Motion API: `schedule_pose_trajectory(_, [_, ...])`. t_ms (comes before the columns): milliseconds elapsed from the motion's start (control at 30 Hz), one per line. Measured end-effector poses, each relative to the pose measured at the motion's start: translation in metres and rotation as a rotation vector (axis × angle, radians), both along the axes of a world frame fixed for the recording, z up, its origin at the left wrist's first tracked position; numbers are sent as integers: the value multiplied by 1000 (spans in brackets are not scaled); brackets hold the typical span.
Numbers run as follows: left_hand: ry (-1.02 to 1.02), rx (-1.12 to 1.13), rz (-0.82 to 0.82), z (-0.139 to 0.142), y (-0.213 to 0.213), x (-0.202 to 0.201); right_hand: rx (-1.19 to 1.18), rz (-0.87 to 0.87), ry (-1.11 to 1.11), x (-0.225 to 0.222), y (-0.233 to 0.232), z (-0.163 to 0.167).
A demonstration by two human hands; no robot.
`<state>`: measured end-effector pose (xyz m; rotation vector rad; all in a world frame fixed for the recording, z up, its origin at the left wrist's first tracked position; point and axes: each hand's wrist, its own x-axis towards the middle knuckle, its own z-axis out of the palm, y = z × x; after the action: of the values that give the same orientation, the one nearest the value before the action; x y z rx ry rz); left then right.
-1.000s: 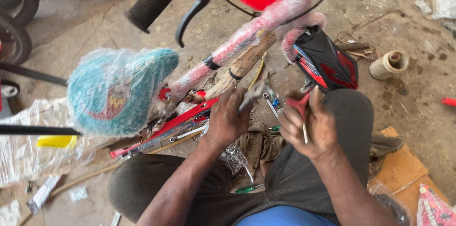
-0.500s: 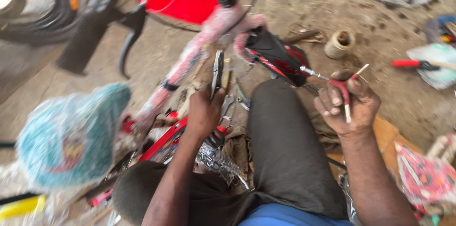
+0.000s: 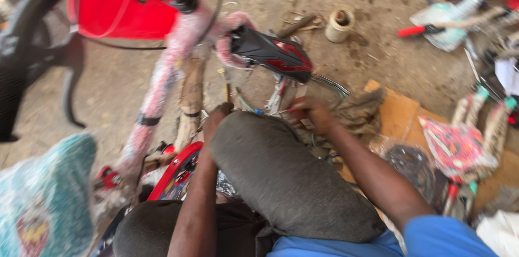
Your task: The person is assembling a red children's bicycle, focusing on the handlebar area. They use a screwdriver to tighten the brake lever and gear shifter on the left handlebar, then move to the right handlebar to secure the grip and brake lever. The person also adjusts the brake cable tension and tightens the stem bolts.
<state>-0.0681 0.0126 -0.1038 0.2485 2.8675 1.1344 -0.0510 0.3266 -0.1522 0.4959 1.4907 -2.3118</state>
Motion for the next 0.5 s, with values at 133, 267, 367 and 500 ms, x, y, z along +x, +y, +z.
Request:
schedule_pose_trajectory(133, [59, 11, -150, 2, 18, -12, 158, 123, 48, 2, -43, -42])
schedule_pose_trajectory(267, [93, 88, -273, 19, 39, -16, 250, 110, 86, 50, 3, -59])
schedule_pose_trajectory(367, [-58, 358, -276, 48, 51, -13, 265, 27, 76, 96, 68, -51])
schedule_pose_trajectory(500, [-288, 407, -339, 87, 69, 0, 265, -141, 141, 116, 123, -29])
